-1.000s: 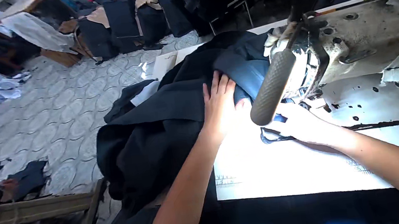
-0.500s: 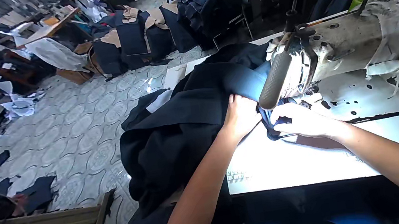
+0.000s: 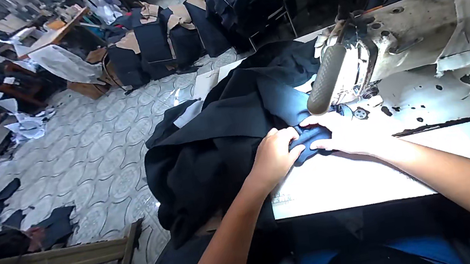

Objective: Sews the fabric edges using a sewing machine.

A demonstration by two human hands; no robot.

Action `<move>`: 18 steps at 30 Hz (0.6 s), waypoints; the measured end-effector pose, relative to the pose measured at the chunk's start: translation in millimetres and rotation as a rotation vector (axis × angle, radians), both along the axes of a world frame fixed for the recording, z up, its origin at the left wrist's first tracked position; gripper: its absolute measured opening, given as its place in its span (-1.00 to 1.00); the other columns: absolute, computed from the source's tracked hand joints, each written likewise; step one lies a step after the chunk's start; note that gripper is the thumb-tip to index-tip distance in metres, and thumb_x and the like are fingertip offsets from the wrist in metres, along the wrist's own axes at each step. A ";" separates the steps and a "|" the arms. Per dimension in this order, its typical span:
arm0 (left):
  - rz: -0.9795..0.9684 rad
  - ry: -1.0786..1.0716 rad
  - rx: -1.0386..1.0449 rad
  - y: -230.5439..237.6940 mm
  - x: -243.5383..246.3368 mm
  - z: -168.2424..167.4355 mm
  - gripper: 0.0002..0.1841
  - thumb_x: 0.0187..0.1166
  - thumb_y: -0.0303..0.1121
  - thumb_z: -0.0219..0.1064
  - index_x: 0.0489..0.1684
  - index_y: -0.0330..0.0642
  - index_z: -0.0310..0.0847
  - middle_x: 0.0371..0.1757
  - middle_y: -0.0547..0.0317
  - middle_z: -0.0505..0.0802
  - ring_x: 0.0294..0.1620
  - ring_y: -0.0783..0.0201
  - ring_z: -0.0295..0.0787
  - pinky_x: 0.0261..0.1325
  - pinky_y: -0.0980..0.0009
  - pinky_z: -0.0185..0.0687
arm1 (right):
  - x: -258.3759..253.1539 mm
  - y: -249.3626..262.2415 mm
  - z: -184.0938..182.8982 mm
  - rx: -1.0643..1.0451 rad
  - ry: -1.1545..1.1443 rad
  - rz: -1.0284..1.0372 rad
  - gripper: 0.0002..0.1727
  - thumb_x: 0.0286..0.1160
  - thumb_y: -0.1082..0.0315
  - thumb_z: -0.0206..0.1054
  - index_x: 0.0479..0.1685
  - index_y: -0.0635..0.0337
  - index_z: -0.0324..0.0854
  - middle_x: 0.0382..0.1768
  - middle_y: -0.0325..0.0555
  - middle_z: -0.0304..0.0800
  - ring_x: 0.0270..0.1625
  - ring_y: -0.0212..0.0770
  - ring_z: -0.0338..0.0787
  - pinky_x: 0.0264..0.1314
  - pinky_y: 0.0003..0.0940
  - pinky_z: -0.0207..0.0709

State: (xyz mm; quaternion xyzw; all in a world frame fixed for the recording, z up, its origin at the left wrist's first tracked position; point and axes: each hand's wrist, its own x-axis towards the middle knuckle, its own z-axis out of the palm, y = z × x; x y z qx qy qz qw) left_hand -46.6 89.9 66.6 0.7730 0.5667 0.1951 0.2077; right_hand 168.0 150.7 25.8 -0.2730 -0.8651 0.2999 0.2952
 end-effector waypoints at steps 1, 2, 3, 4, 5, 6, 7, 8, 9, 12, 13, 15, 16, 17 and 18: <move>0.027 -0.042 -0.023 -0.1 1.0 -0.5 -0.71 0.58 -0.24 0.40 -0.13 -0.39 0.73 -0.19 -0.10 0.81 -0.04 0.03 0.70 0.14 0.10 0.55 | 2.1 -0.5 -2.9 0.065 0.037 -0.006 -0.56 0.39 0.22 0.51 0.22 0.25 0.76 0.11 0.01 0.85 0.22 -0.11 0.78 0.36 -0.12 0.54; 0.056 -0.089 -0.022 -0.3 1.5 -2.8 -0.70 0.54 -0.23 0.43 -0.13 -0.37 0.70 -0.27 -0.03 0.76 -0.15 0.12 0.66 0.03 0.17 0.54 | 4.2 0.1 -6.6 0.116 0.053 -0.001 -0.62 0.45 0.19 0.46 0.15 0.20 0.81 0.08 -0.03 0.87 0.23 -0.11 0.77 0.37 -0.08 0.51; 0.081 -0.128 -0.021 -0.9 2.0 -3.7 -0.69 0.50 -0.23 0.46 -0.10 -0.34 0.67 -0.32 0.04 0.72 -0.22 0.20 0.61 -0.04 0.23 0.52 | 5.5 0.9 -9.3 0.158 0.053 0.006 -0.66 0.51 0.16 0.40 0.10 0.16 0.84 0.05 -0.06 0.88 0.22 -0.12 0.77 0.37 -0.04 0.49; 0.091 -0.149 -0.008 -2.1 2.5 -3.8 -0.67 0.47 -0.23 0.49 -0.03 -0.31 0.65 -0.34 0.09 0.68 -0.25 0.23 0.58 -0.06 0.26 0.52 | 5.7 1.0 -11.9 0.200 0.065 0.002 -0.69 0.54 0.16 0.37 0.05 0.13 0.86 -0.01 -0.09 0.90 0.17 -0.13 0.79 0.34 -0.03 0.50; 0.085 -0.143 0.030 -4.1 3.4 -3.9 -0.65 0.45 -0.24 0.49 0.07 -0.29 0.66 -0.33 0.11 0.68 -0.25 0.23 0.58 -0.05 0.25 0.52 | 5.1 1.0 -14.5 0.233 0.082 -0.004 -0.72 0.56 0.18 0.34 -0.02 0.11 0.88 -0.08 -0.12 0.90 0.10 -0.15 0.79 0.29 -0.05 0.49; 0.073 -0.101 0.089 -7.1 5.3 -3.5 -0.64 0.46 -0.26 0.48 0.14 -0.26 0.71 -0.28 0.07 0.76 -0.20 0.16 0.64 0.00 0.19 0.56 | 4.0 1.4 -17.1 0.264 0.103 -0.008 -0.75 0.54 0.21 0.35 -0.11 0.10 0.90 -0.18 -0.14 0.90 0.01 -0.17 0.80 0.24 -0.09 0.48; 0.064 -0.029 0.166 -10.6 8.2 -2.2 -0.66 0.48 -0.28 0.46 0.15 -0.23 0.79 -0.20 0.01 0.87 -0.14 0.06 0.75 0.05 0.11 0.63 | 3.2 1.3 -17.9 0.280 0.108 -0.009 -0.77 0.54 0.23 0.34 -0.17 0.10 0.90 -0.24 -0.16 0.89 -0.05 -0.19 0.80 0.22 -0.11 0.47; 0.056 0.061 0.248 -13.5 11.2 -2.0 -0.73 0.50 -0.29 0.43 0.04 -0.20 0.86 -0.18 0.00 0.92 -0.10 -0.01 0.82 0.07 0.06 0.67 | 2.7 1.2 -17.6 0.279 0.100 -0.007 -0.77 0.55 0.24 0.33 -0.22 0.11 0.90 -0.28 -0.17 0.88 -0.08 -0.19 0.80 0.24 -0.11 0.45; 0.051 0.144 0.327 -16.1 14.4 -2.8 -0.79 0.50 -0.29 0.42 -0.12 -0.21 0.89 -0.29 -0.01 0.89 -0.14 -0.07 0.83 0.00 0.01 0.69 | 2.4 1.1 -16.6 0.270 0.088 -0.002 -0.76 0.58 0.24 0.30 -0.22 0.11 0.89 -0.30 -0.16 0.87 -0.09 -0.20 0.79 0.26 -0.10 0.42; 0.060 0.236 0.458 -17.5 20.0 -4.8 -0.75 0.48 -0.23 0.42 -0.46 -0.24 0.85 -0.48 -0.02 0.80 -0.27 -0.10 0.82 -0.18 0.00 0.69 | 4.5 -1.8 -13.2 0.266 0.065 -0.015 -0.71 0.62 0.16 0.27 -0.05 0.11 0.85 -0.14 -0.14 0.90 0.03 -0.21 0.80 0.35 -0.10 0.41; 0.056 0.183 0.425 -15.7 19.6 -4.0 -0.71 0.51 -0.22 0.40 -0.49 -0.26 0.84 -0.47 -0.03 0.80 -0.25 -0.09 0.81 -0.15 0.00 0.68 | 6.6 -3.9 -11.7 0.276 0.055 -0.016 -0.66 0.62 0.11 0.27 0.07 0.11 0.84 -0.04 -0.13 0.91 0.12 -0.20 0.80 0.42 -0.06 0.36; 0.028 -0.123 0.205 -11.0 17.4 -3.6 -0.68 0.59 -0.22 0.35 -0.47 -0.28 0.83 -0.37 0.08 0.77 -0.13 0.16 0.69 0.05 0.18 0.52 | 12.0 -9.7 -12.8 0.352 0.059 -0.029 -0.61 0.64 0.07 0.23 0.16 0.07 0.83 0.09 -0.16 0.92 0.22 -0.23 0.81 0.57 0.03 0.28; 0.009 -0.339 0.034 -9.0 18.8 -3.5 -0.72 0.61 -0.28 0.34 -0.45 -0.28 0.80 -0.32 0.21 0.74 -0.11 0.39 0.62 0.09 0.41 0.46 | 15.5 -13.6 -15.5 0.405 0.092 -0.052 -0.64 0.65 0.09 0.22 0.12 0.06 0.83 0.08 -0.16 0.93 0.21 -0.25 0.83 0.60 0.03 0.27; -0.008 -0.529 -0.139 -7.6 22.9 -4.6 -0.76 0.64 -0.35 0.31 -0.46 -0.22 0.72 -0.31 0.36 0.70 -0.15 0.58 0.60 0.05 0.59 0.49 | 19.6 -17.9 -17.7 0.460 0.134 -0.085 -0.69 0.65 0.16 0.22 0.02 0.07 0.85 0.01 -0.14 0.94 0.16 -0.26 0.85 0.58 0.02 0.32; -0.021 -0.654 -0.255 -8.2 30.0 -7.0 -0.78 0.66 -0.38 0.29 -0.45 -0.18 0.67 -0.33 0.41 0.71 -0.18 0.63 0.63 0.04 0.60 0.56 | 24.9 -22.3 -19.4 0.510 0.171 -0.117 -0.72 0.64 0.22 0.22 -0.08 0.08 0.86 -0.06 -0.11 0.96 0.11 -0.24 0.87 0.54 -0.03 0.36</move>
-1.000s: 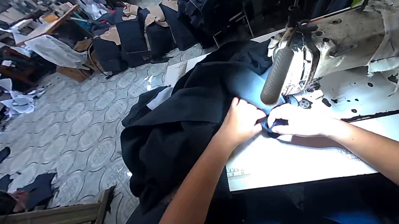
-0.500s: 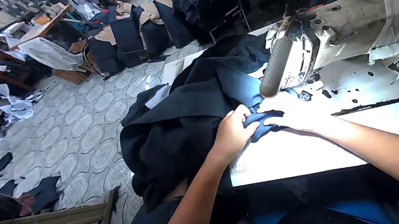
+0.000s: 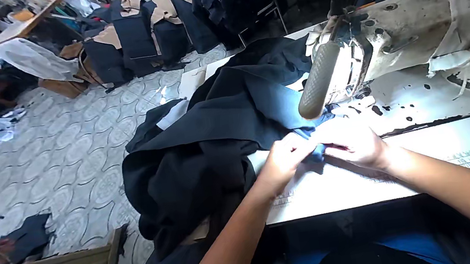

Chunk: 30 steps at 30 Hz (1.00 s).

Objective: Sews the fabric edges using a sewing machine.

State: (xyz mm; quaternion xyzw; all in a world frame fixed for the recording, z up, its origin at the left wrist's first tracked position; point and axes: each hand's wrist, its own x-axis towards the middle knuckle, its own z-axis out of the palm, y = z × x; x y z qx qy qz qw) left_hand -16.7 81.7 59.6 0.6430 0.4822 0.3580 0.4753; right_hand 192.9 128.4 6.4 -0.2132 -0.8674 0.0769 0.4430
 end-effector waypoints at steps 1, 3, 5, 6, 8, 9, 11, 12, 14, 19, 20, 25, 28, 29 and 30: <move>-0.020 -0.012 0.005 -2.7 8.9 -2.9 -0.77 0.66 -0.37 0.28 -0.46 -0.20 0.69 -0.34 0.39 0.71 -0.19 0.62 0.63 0.03 0.59 0.56 | 6.4 -5.1 -1.3 0.037 0.021 -0.029 -0.72 0.63 0.25 0.21 -0.16 0.08 0.87 -0.12 -0.08 0.96 0.07 -0.22 0.88 0.49 -0.08 0.41; -0.003 0.167 0.357 -9.9 28.5 -10.8 -0.65 0.65 -0.23 0.31 -0.54 -0.27 0.74 -0.27 0.16 0.78 -0.05 0.35 0.65 0.12 0.37 0.46 | 20.0 -19.5 -3.6 0.054 0.022 -0.101 -0.67 0.65 0.22 0.17 -0.25 0.09 0.87 -0.17 -0.05 0.96 0.04 -0.16 0.87 0.38 -0.14 0.48; -0.058 0.393 0.771 -3.2 38.4 -16.8 -0.56 0.74 -0.03 0.13 -0.40 -0.13 0.78 0.02 0.02 0.91 0.21 0.08 0.78 0.31 0.07 0.46 | 31.1 -37.8 -6.1 -0.004 0.017 -0.180 -0.65 0.66 0.16 0.17 -0.32 0.09 0.83 -0.21 -0.06 0.94 0.03 -0.17 0.85 0.33 -0.16 0.47; -0.150 0.481 0.855 3.3 39.3 -18.8 -0.50 0.79 0.03 0.01 -0.26 -0.09 0.80 0.18 0.00 0.90 0.33 0.01 0.78 0.40 -0.05 0.45 | 34.5 -47.0 -9.3 -0.041 0.012 -0.222 -0.65 0.64 0.14 0.17 -0.37 0.09 0.79 -0.24 -0.06 0.92 0.00 -0.17 0.83 0.34 -0.14 0.41; -0.276 0.653 0.776 15.6 38.0 -21.3 -0.45 0.76 0.09 0.01 -0.09 -0.13 0.87 0.23 0.01 0.90 0.35 -0.02 0.80 0.48 -0.24 0.40 | 38.9 -61.5 -15.6 -0.119 -0.008 -0.305 -0.71 0.54 0.18 0.23 -0.37 0.07 0.83 -0.26 -0.11 0.93 -0.04 -0.20 0.85 0.33 -0.10 0.42; -0.273 0.735 0.714 20.8 35.8 -24.5 -0.43 0.74 0.11 0.03 -0.17 -0.15 0.87 0.07 0.01 0.93 0.20 -0.01 0.85 0.39 -0.24 0.44 | 40.6 -66.9 -17.6 -0.153 -0.043 -0.350 -0.73 0.51 0.20 0.25 -0.38 0.06 0.84 -0.26 -0.13 0.94 -0.04 -0.22 0.86 0.35 -0.08 0.45; -0.260 0.829 0.639 25.4 31.0 -26.3 -0.42 0.74 0.12 0.01 -0.23 -0.15 0.85 -0.08 0.01 0.91 0.02 -0.04 0.84 0.16 -0.22 0.46 | 41.9 -72.6 -18.8 -0.191 -0.130 -0.413 -0.74 0.49 0.20 0.25 -0.43 0.04 0.80 -0.30 -0.15 0.90 -0.07 -0.18 0.85 0.28 -0.05 0.50; -0.265 0.843 0.636 25.1 29.6 -25.9 -0.43 0.74 0.12 0.00 -0.21 -0.12 0.86 -0.05 0.04 0.91 0.01 -0.04 0.84 0.11 -0.20 0.45 | 41.2 -74.2 -17.8 -0.202 -0.156 -0.433 -0.74 0.47 0.20 0.24 -0.44 0.04 0.81 -0.30 -0.15 0.90 -0.08 -0.16 0.86 0.23 -0.03 0.53; -0.346 0.812 0.627 20.7 27.6 -24.4 -0.48 0.75 0.09 -0.02 -0.03 -0.01 0.87 0.22 0.15 0.90 0.08 -0.01 0.80 0.11 -0.16 0.38 | 38.6 -78.0 -17.3 -0.205 -0.201 -0.451 -0.73 0.45 0.20 0.22 -0.43 0.02 0.83 -0.27 -0.16 0.92 -0.06 -0.14 0.88 0.16 0.00 0.56; -0.397 0.743 0.670 23.3 18.8 -25.1 -0.50 0.73 0.08 0.01 -0.13 0.07 0.90 -0.12 0.21 0.91 -0.03 0.05 0.76 0.12 -0.09 0.32 | 31.3 -74.8 -14.9 -0.134 -0.267 -0.414 -0.71 0.50 0.19 0.19 -0.43 0.00 0.81 -0.30 -0.16 0.88 -0.09 -0.12 0.85 0.04 -0.05 0.53; -0.396 0.750 0.673 25.6 18.1 -24.8 -0.50 0.73 0.08 0.00 -0.17 0.07 0.89 -0.15 0.20 0.90 -0.04 0.06 0.76 0.11 -0.08 0.32 | 30.0 -72.5 -14.6 -0.130 -0.276 -0.407 -0.71 0.49 0.19 0.18 -0.45 0.00 0.79 -0.32 -0.16 0.86 -0.10 -0.11 0.84 0.04 -0.06 0.52; -0.394 0.784 0.671 34.9 17.0 -30.8 -0.47 0.78 0.14 -0.07 -0.11 0.11 0.86 -0.17 0.21 0.86 0.02 0.09 0.73 0.24 -0.07 0.25 | 28.6 -64.8 -11.0 -0.134 -0.324 -0.414 -0.69 0.51 0.18 0.15 -0.41 -0.04 0.82 -0.28 -0.18 0.90 -0.09 -0.14 0.86 0.23 0.00 0.50; -0.381 0.777 0.694 36.1 18.8 -34.0 -0.49 0.76 0.14 -0.03 -0.11 0.13 0.89 -0.19 0.21 0.86 0.02 0.09 0.73 0.24 -0.08 0.26 | 29.8 -63.8 -8.2 -0.147 -0.338 -0.417 -0.71 0.48 0.20 0.17 -0.44 -0.02 0.81 -0.31 -0.18 0.88 -0.12 -0.12 0.85 0.19 0.03 0.49; -0.378 0.773 0.693 36.8 19.3 -34.9 -0.50 0.75 0.12 -0.01 -0.10 0.12 0.89 -0.17 0.20 0.86 0.04 0.08 0.74 0.24 -0.10 0.27 | 30.8 -62.5 -6.0 -0.158 -0.358 -0.420 -0.71 0.47 0.19 0.16 -0.45 -0.02 0.78 -0.32 -0.18 0.87 -0.14 -0.11 0.86 0.18 0.06 0.51; -0.377 0.771 0.687 37.3 19.5 -36.0 -0.50 0.75 0.11 -0.01 -0.08 0.12 0.90 -0.15 0.19 0.86 0.06 0.07 0.74 0.26 -0.12 0.27 | 31.7 -60.8 -3.9 -0.179 -0.374 -0.418 -0.71 0.46 0.19 0.16 -0.44 0.00 0.78 -0.33 -0.16 0.86 -0.14 -0.10 0.86 0.17 0.10 0.52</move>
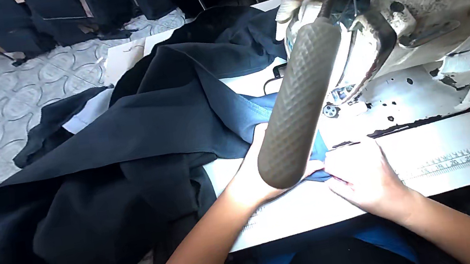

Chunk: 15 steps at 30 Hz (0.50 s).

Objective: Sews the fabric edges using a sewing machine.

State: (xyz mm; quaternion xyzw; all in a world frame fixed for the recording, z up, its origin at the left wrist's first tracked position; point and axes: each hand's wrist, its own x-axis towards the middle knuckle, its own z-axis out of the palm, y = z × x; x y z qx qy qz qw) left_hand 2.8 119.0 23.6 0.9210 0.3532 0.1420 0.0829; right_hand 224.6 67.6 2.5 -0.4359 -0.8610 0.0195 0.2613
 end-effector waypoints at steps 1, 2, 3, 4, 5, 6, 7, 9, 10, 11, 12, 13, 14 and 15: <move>0.006 -0.005 -0.008 0.8 0.0 -1.3 -0.50 0.76 0.10 -0.02 -0.06 0.12 0.90 -0.13 0.18 0.87 0.09 0.06 0.74 0.28 -0.14 0.26 | 0.6 2.4 1.8 -0.027 0.003 0.002 -0.71 0.44 0.20 0.17 -0.41 0.03 0.81 -0.31 -0.14 0.88 -0.13 -0.08 0.87 0.16 0.15 0.51; 0.014 -0.012 -0.006 1.9 0.0 -2.6 -0.50 0.76 0.09 -0.02 -0.03 0.13 0.90 -0.11 0.17 0.87 0.11 0.05 0.74 0.30 -0.16 0.25 | 0.9 5.1 3.3 -0.049 0.006 0.000 -0.71 0.44 0.20 0.18 -0.38 0.06 0.83 -0.29 -0.12 0.89 -0.11 -0.06 0.88 0.18 0.18 0.49; 0.023 -0.021 0.002 3.3 0.2 -3.9 -0.51 0.76 0.08 -0.02 -0.03 0.13 0.91 -0.11 0.17 0.88 0.11 0.04 0.75 0.31 -0.19 0.26 | 1.0 8.0 4.4 -0.064 0.002 0.002 -0.71 0.45 0.21 0.19 -0.36 0.08 0.84 -0.26 -0.09 0.91 -0.08 -0.03 0.89 0.22 0.24 0.46; 0.035 -0.026 0.003 5.2 0.1 -5.1 -0.51 0.76 0.07 -0.01 -0.03 0.13 0.91 -0.10 0.16 0.88 0.13 0.03 0.75 0.33 -0.21 0.25 | 1.1 12.0 5.4 -0.072 -0.002 0.004 -0.70 0.47 0.21 0.19 -0.34 0.09 0.84 -0.25 -0.07 0.91 -0.05 0.00 0.88 0.26 0.23 0.44; 0.050 -0.030 0.009 7.7 -0.2 -7.0 -0.52 0.76 0.06 -0.02 -0.02 0.14 0.90 -0.09 0.17 0.88 0.14 0.04 0.74 0.36 -0.22 0.23 | 1.0 17.4 5.9 -0.072 -0.010 0.006 -0.71 0.47 0.22 0.18 -0.35 0.09 0.82 -0.25 -0.06 0.90 -0.03 0.01 0.87 0.28 0.20 0.42; 0.067 -0.028 0.026 10.6 -1.0 -10.2 -0.53 0.76 0.05 -0.02 0.00 0.16 0.90 -0.08 0.18 0.87 0.16 0.04 0.74 0.38 -0.23 0.22 | 1.1 23.8 6.2 -0.070 -0.014 0.012 -0.72 0.47 0.23 0.19 -0.36 0.09 0.82 -0.26 -0.07 0.90 -0.02 0.00 0.86 0.31 0.17 0.44; 0.089 -0.025 0.042 13.9 -2.1 -13.8 -0.54 0.77 0.04 -0.02 0.02 0.18 0.90 -0.06 0.17 0.86 0.19 0.04 0.72 0.41 -0.23 0.19 | 0.9 31.1 6.8 -0.076 -0.017 0.024 -0.73 0.45 0.25 0.21 -0.36 0.10 0.83 -0.29 -0.06 0.89 -0.04 -0.01 0.86 0.31 0.16 0.45; 0.135 -0.008 0.077 20.2 -3.4 -20.0 -0.55 0.76 0.03 0.00 0.02 0.17 0.90 0.00 0.14 0.87 0.23 0.02 0.71 0.45 -0.25 0.17 | -0.9 45.0 11.5 -0.117 -0.034 0.050 -0.77 0.44 0.29 0.26 -0.38 0.13 0.83 -0.35 -0.05 0.85 -0.11 -0.01 0.85 0.27 0.15 0.45; 0.155 0.003 0.087 22.7 -3.3 -22.3 -0.55 0.75 0.03 0.01 0.03 0.16 0.90 0.02 0.13 0.87 0.26 0.02 0.71 0.47 -0.26 0.15 | -2.0 51.1 15.1 -0.131 -0.050 0.059 -0.79 0.43 0.30 0.30 -0.39 0.14 0.84 -0.39 -0.04 0.84 -0.16 -0.01 0.85 0.21 0.17 0.50; 0.173 0.013 0.087 24.7 -2.1 -23.0 -0.56 0.74 0.03 0.02 0.06 0.15 0.89 0.04 0.11 0.87 0.27 0.00 0.70 0.47 -0.27 0.14 | -3.3 56.4 19.7 -0.167 -0.057 0.065 -0.81 0.41 0.34 0.34 -0.38 0.17 0.86 -0.39 -0.01 0.85 -0.17 0.03 0.86 0.27 0.21 0.46; 0.197 0.027 0.074 26.0 -0.2 -22.1 -0.56 0.74 0.04 0.03 0.12 0.13 0.87 0.08 0.10 0.86 0.29 -0.02 0.70 0.48 -0.29 0.14 | -4.0 61.9 23.1 -0.205 -0.072 0.067 -0.83 0.41 0.36 0.37 -0.35 0.20 0.87 -0.37 0.02 0.85 -0.15 0.06 0.85 0.35 0.26 0.39; 0.229 0.059 0.040 26.4 1.9 -19.9 -0.54 0.75 0.05 0.02 0.21 0.12 0.84 0.17 0.10 0.85 0.35 -0.03 0.67 0.52 -0.30 0.11 | -4.3 67.0 25.7 -0.239 -0.101 0.062 -0.85 0.44 0.37 0.38 -0.30 0.20 0.87 -0.33 0.04 0.86 -0.13 0.08 0.85 0.45 0.31 0.30; 0.256 0.080 0.030 26.4 4.2 -17.5 -0.53 0.76 0.05 0.03 0.26 0.10 0.81 0.23 0.10 0.83 0.39 -0.05 0.65 0.51 -0.31 0.13 | -4.2 71.4 26.6 -0.258 -0.134 0.057 -0.85 0.44 0.37 0.40 -0.24 0.19 0.87 -0.25 0.05 0.88 -0.03 0.11 0.85 0.47 0.35 0.28; 0.278 0.087 0.025 26.3 6.1 -15.8 -0.53 0.76 0.05 0.04 0.31 0.07 0.79 0.29 0.08 0.82 0.43 -0.06 0.64 0.51 -0.33 0.15 | -4.3 74.3 28.2 -0.294 -0.156 0.046 -0.84 0.47 0.37 0.39 -0.16 0.20 0.87 -0.15 0.09 0.88 0.08 0.16 0.83 0.48 0.39 0.26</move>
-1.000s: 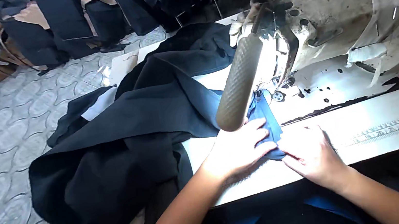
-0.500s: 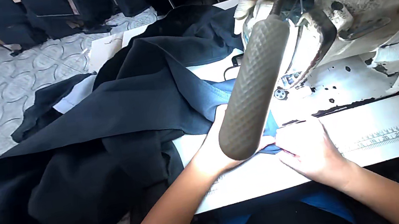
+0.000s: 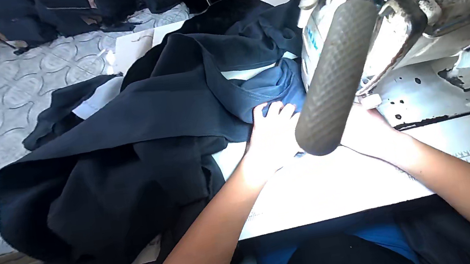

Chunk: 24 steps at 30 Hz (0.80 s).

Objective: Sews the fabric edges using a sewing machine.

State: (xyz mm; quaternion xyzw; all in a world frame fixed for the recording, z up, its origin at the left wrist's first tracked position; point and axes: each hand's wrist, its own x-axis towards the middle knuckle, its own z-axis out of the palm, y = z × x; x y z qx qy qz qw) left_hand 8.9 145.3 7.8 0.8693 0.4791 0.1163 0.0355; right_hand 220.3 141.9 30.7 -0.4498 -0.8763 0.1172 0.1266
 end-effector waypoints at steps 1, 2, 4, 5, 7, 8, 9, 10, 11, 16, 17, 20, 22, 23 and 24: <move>0.015 -0.012 -0.011 -0.5 1.0 1.5 -0.54 0.77 0.03 0.06 0.36 0.05 0.76 0.35 0.07 0.80 0.48 -0.08 0.61 0.53 -0.34 0.14 | -0.2 0.8 0.7 -0.028 0.014 -0.019 -0.82 0.48 0.39 0.38 -0.11 0.22 0.86 -0.09 0.14 0.87 0.15 0.21 0.79 0.47 0.42 0.25; 0.014 -0.057 -0.018 -1.5 0.2 2.1 -0.54 0.76 0.01 0.09 0.40 0.02 0.73 0.40 0.05 0.78 0.53 -0.08 0.59 0.57 -0.35 0.13 | 0.0 0.1 -1.4 -0.021 0.069 -0.039 -0.81 0.45 0.40 0.38 -0.11 0.24 0.87 -0.07 0.16 0.87 0.18 0.24 0.78 0.44 0.42 0.29; -0.068 -0.309 -0.051 -7.9 -7.2 7.0 -0.56 0.66 -0.05 0.20 0.31 -0.07 0.77 0.31 0.04 0.81 0.50 0.03 0.62 0.62 -0.17 0.20 | 1.5 -3.2 -9.6 0.010 0.245 -0.069 -0.82 0.32 0.43 0.43 -0.19 0.29 0.87 -0.13 0.16 0.90 0.09 0.20 0.83 0.39 0.39 0.36; -0.132 -0.469 -0.116 -12.1 -13.5 14.6 -0.65 0.58 -0.09 0.32 0.08 -0.11 0.84 0.10 0.13 0.87 0.30 0.22 0.70 0.50 0.11 0.41 | 2.3 -4.3 -10.4 -0.012 0.309 -0.086 -0.82 0.30 0.43 0.43 -0.21 0.33 0.86 -0.16 0.16 0.89 0.05 0.17 0.83 0.39 0.36 0.35; -0.261 -0.633 -0.345 -11.5 -29.4 25.3 -0.76 0.52 -0.26 0.39 -0.41 -0.26 0.76 -0.38 0.23 0.77 -0.26 0.50 0.63 -0.12 0.57 0.51 | 2.4 -4.0 -8.9 -0.057 0.378 -0.127 -0.80 0.32 0.43 0.41 -0.21 0.38 0.85 -0.15 0.17 0.90 0.06 0.11 0.83 0.43 0.25 0.35; -0.202 -0.538 -0.425 -9.0 -36.0 28.1 -0.73 0.57 -0.29 0.36 -0.42 -0.35 0.75 -0.42 0.10 0.76 -0.33 0.37 0.62 -0.20 0.43 0.49 | 1.8 -3.6 -9.9 -0.054 0.403 -0.139 -0.80 0.31 0.43 0.41 -0.22 0.39 0.85 -0.14 0.18 0.90 0.07 0.09 0.83 0.42 0.21 0.36; -0.079 -0.395 -0.418 -3.4 -39.3 24.2 -0.70 0.64 -0.26 0.32 -0.33 -0.35 0.79 -0.33 -0.03 0.82 -0.24 0.17 0.74 -0.11 0.21 0.61 | 1.2 -3.4 -11.8 -0.044 0.407 -0.142 -0.80 0.30 0.42 0.41 -0.24 0.38 0.85 -0.14 0.16 0.90 0.08 0.07 0.82 0.43 0.17 0.37; 0.049 -0.301 -0.374 3.8 -37.1 15.6 -0.67 0.69 -0.22 0.28 -0.25 -0.36 0.80 -0.20 -0.17 0.86 -0.04 -0.06 0.82 0.07 -0.04 0.66 | 0.8 -3.4 -13.1 -0.037 0.391 -0.140 -0.82 0.32 0.41 0.43 -0.25 0.36 0.85 -0.15 0.15 0.90 0.08 0.07 0.83 0.43 0.16 0.40; 0.136 -0.258 -0.317 12.2 -33.0 6.3 -0.64 0.71 -0.17 0.27 -0.15 -0.35 0.80 -0.04 -0.24 0.86 0.17 -0.17 0.78 0.24 -0.16 0.62 | 1.0 -2.1 -16.4 -0.018 0.362 -0.124 -0.83 0.34 0.39 0.44 -0.25 0.32 0.86 -0.16 0.11 0.90 0.07 0.07 0.83 0.41 0.16 0.43; 0.041 -0.106 -0.058 32.2 -10.9 8.8 -0.55 0.56 -0.19 0.34 0.27 -0.37 0.68 0.37 -0.31 0.72 0.58 -0.25 0.50 0.68 -0.21 0.19 | 2.2 2.3 -33.5 0.187 0.235 0.030 -0.81 0.41 0.27 0.37 -0.27 0.15 0.87 -0.15 -0.03 0.93 0.04 0.03 0.87 0.35 0.22 0.45; -0.046 -0.082 0.009 35.0 -13.4 8.8 -0.62 0.51 -0.21 0.37 0.10 -0.33 0.77 0.33 -0.34 0.74 0.57 -0.30 0.51 0.71 -0.30 0.10 | 2.2 1.9 -32.6 0.197 0.205 0.056 -0.81 0.42 0.28 0.37 -0.26 0.16 0.87 -0.15 -0.01 0.92 0.05 0.05 0.87 0.36 0.26 0.42; -0.220 -0.134 0.012 28.2 -22.3 12.7 -0.63 0.47 -0.10 0.36 -0.04 -0.23 0.84 0.36 -0.25 0.76 0.64 -0.22 0.47 0.76 -0.40 -0.17 | 3.6 0.0 -24.4 0.136 0.178 0.113 -0.80 0.43 0.36 0.33 -0.20 0.23 0.86 -0.10 0.08 0.91 0.12 0.14 0.85 0.44 0.34 0.36; -0.158 -0.190 -0.041 16.6 -23.8 18.5 -0.44 0.43 0.05 0.41 0.17 -0.27 0.73 0.38 -0.16 0.74 0.63 -0.10 0.48 0.79 -0.36 -0.22 | 2.6 3.0 -20.8 0.117 0.197 0.173 -0.79 0.46 0.36 0.31 -0.19 0.23 0.85 -0.08 0.08 0.90 0.13 0.13 0.85 0.39 0.29 0.42; -0.096 -0.168 -0.053 12.3 -23.6 20.9 -0.29 0.44 0.14 0.40 0.40 -0.27 0.63 0.51 -0.17 0.67 0.72 -0.11 0.37 0.79 -0.40 -0.30 | 0.4 4.9 -19.2 0.114 0.212 0.195 -0.79 0.46 0.36 0.31 -0.20 0.24 0.85 -0.10 0.07 0.91 0.12 0.12 0.86 0.36 0.28 0.45; -0.044 -0.119 -0.055 9.8 -23.0 21.9 -0.21 0.46 0.18 0.38 0.55 -0.26 0.53 0.62 -0.20 0.58 0.80 -0.15 0.25 0.77 -0.44 -0.38 | -2.3 6.4 -17.2 0.093 0.221 0.213 -0.80 0.47 0.37 0.32 -0.21 0.25 0.85 -0.11 0.08 0.90 0.12 0.13 0.85 0.35 0.28 0.45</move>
